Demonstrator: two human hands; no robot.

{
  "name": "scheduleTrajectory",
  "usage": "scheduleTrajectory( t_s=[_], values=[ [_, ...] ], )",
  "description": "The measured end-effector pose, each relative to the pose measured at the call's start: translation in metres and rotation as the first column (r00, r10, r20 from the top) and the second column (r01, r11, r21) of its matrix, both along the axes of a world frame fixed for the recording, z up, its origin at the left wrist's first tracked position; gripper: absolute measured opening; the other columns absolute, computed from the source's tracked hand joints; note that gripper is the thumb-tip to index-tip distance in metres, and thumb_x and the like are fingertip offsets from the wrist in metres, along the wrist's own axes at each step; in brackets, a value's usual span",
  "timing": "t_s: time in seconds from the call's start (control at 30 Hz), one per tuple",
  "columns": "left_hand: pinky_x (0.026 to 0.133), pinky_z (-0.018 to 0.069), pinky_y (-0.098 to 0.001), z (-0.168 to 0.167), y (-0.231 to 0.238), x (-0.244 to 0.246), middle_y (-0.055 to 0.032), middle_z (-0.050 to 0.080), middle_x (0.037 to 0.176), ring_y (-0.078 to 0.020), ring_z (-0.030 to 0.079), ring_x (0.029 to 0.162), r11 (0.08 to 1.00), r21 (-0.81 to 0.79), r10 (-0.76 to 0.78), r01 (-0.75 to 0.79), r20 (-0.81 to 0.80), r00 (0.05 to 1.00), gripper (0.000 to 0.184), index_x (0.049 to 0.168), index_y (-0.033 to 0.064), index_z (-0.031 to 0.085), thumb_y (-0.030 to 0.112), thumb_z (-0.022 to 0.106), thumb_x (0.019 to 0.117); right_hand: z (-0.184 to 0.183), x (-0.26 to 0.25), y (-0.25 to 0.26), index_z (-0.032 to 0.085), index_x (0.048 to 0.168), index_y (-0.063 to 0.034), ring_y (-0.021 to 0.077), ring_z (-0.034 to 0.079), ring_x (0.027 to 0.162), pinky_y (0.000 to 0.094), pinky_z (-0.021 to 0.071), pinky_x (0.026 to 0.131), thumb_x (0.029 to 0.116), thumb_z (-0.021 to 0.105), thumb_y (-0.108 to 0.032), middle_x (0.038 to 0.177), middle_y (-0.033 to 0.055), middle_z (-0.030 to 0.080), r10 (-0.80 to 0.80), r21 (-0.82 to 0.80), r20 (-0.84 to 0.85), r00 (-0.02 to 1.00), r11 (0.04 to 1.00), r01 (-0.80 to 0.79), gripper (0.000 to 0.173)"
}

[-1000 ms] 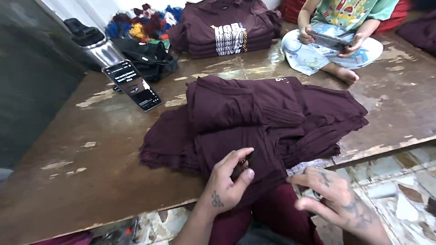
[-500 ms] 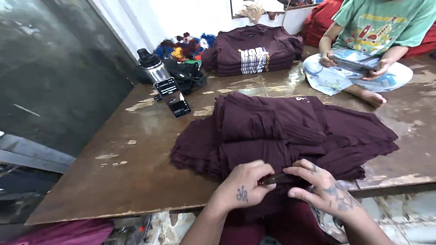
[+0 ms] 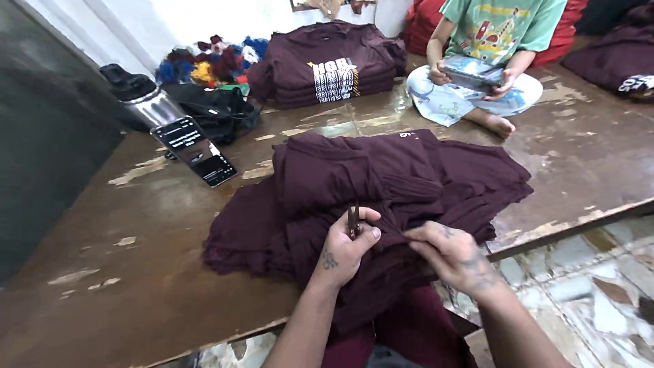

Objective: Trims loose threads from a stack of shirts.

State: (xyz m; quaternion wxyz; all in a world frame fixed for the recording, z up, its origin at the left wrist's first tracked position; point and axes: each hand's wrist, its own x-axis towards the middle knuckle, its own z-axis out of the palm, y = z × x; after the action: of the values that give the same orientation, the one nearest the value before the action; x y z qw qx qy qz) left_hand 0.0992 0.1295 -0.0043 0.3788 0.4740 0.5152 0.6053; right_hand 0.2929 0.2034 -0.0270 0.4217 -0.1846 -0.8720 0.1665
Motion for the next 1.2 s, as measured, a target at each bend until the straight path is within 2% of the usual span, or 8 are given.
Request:
scheduleTrajectory(
  t_s=[0.13, 0.3, 0.4, 0.53, 0.6, 0.7, 0.9, 1.2],
  values=[
    [0.062, 0.0461, -0.0122, -0.004, -0.002, 0.000, 0.0158, 0.058, 0.073, 0.0080, 0.053, 0.065, 0.996, 0.050, -0.067, 0.072, -0.102, 0.993, 0.022, 0.112, -0.0010, 0.064, 0.000, 0.059, 0.0903, 0.005, 0.040, 0.008, 0.069, 0.095, -0.0002, 0.0136, 0.066, 0.075, 0.0219, 0.0544, 0.073, 0.1029, 0.051, -0.014, 0.084, 0.0123, 0.070, 0.052, -0.053, 0.100, 0.994, 0.998, -0.047, 0.023],
    [0.060, 0.0458, -0.0124, 0.000, 0.002, 0.005, 0.0144, 0.057, 0.071, 0.0064, 0.052, 0.061, 0.999, -0.044, -0.008, 0.004, -0.079, 0.997, 0.023, 0.112, 0.0003, 0.065, 0.000, 0.059, 0.0897, 0.006, 0.001, -0.008, 0.064, 0.126, 0.0060, 0.0296, 0.072, 0.093, 0.0428, 0.0604, 0.078, 0.0985, 0.058, -0.051, 0.110, 0.0225, 0.071, -0.065, -0.131, 0.138, 0.988, 0.988, 0.083, 0.063],
    [0.061, 0.0466, -0.0126, 0.000, -0.002, 0.006, 0.0140, 0.058, 0.073, 0.0065, 0.053, 0.063, 0.999, -0.039, -0.033, 0.028, -0.146, 0.989, 0.023, 0.113, -0.0009, 0.064, 0.001, 0.060, 0.0902, -0.009, -0.013, -0.004, 0.071, 0.099, 0.0023, 0.0274, 0.074, 0.078, 0.0381, 0.0609, 0.069, 0.0962, 0.060, -0.015, 0.089, 0.0172, 0.074, -0.063, 0.022, 0.045, 0.997, 0.998, 0.062, 0.020],
    [0.063, 0.0474, -0.0139, -0.001, -0.011, 0.000, 0.0061, 0.063, 0.079, 0.0044, 0.056, 0.067, 0.991, -0.024, -0.127, 0.128, -0.382, 0.915, 0.028, 0.119, -0.0051, 0.064, 0.006, 0.060, 0.0939, 0.000, 0.023, -0.001, 0.074, 0.096, 0.0011, 0.0244, 0.075, 0.077, 0.0356, 0.0612, 0.071, 0.0980, 0.055, -0.007, 0.087, 0.0147, 0.076, -0.029, 0.005, 0.160, 0.987, 1.000, 0.028, 0.020],
    [0.063, 0.0479, -0.0189, 0.000, -0.013, -0.001, 0.0008, 0.066, 0.083, -0.0020, 0.057, 0.068, 0.990, -0.039, -0.132, 0.133, -0.548, 0.826, 0.036, 0.127, -0.0042, 0.062, 0.012, 0.059, 0.0955, 0.002, 0.034, -0.001, 0.072, 0.094, -0.0001, 0.0229, 0.073, 0.073, 0.0335, 0.0591, 0.067, 0.1002, 0.051, -0.009, 0.082, 0.0140, 0.073, -0.015, 0.044, 0.158, 0.987, 0.999, 0.008, 0.024],
    [0.066, 0.0568, -0.0439, 0.014, -0.018, 0.000, -0.0136, 0.072, 0.102, -0.0255, 0.070, 0.082, 0.996, 0.004, -0.044, 0.091, -0.853, 0.520, 0.045, 0.131, 0.0002, 0.063, 0.028, 0.057, 0.0965, 0.001, 0.036, -0.010, 0.071, 0.093, -0.0019, 0.0212, 0.066, 0.063, 0.0321, 0.0535, 0.057, 0.1034, 0.048, -0.014, 0.073, 0.0110, 0.067, -0.024, 0.108, 0.090, 0.996, 0.994, 0.014, 0.028],
    [0.055, 0.0513, -0.0414, 0.037, -0.028, 0.004, -0.0093, 0.069, 0.082, -0.0284, 0.068, 0.070, 0.942, 0.165, 0.126, 0.293, -0.981, 0.148, 0.025, 0.109, 0.0107, 0.075, 0.017, 0.055, 0.0955, 0.005, 0.032, -0.023, 0.072, 0.092, -0.0042, 0.0211, 0.063, 0.061, 0.0326, 0.0506, 0.054, 0.1022, 0.048, -0.016, 0.071, 0.0092, 0.064, -0.083, 0.171, 0.054, 0.995, 0.983, 0.072, 0.028],
    [0.050, 0.0468, -0.0388, 0.039, -0.034, 0.013, -0.0097, 0.069, 0.080, -0.0275, 0.065, 0.062, 0.945, 0.209, 0.195, 0.253, -0.978, 0.077, 0.026, 0.110, 0.0095, 0.076, 0.010, 0.057, 0.0921, 0.006, 0.019, -0.035, 0.070, 0.089, -0.0043, 0.0176, 0.064, 0.062, 0.0279, 0.0515, 0.056, 0.0988, 0.053, -0.015, 0.071, 0.0079, 0.066, -0.051, 0.208, -0.057, 0.997, 0.976, 0.062, 0.022]
  ],
)
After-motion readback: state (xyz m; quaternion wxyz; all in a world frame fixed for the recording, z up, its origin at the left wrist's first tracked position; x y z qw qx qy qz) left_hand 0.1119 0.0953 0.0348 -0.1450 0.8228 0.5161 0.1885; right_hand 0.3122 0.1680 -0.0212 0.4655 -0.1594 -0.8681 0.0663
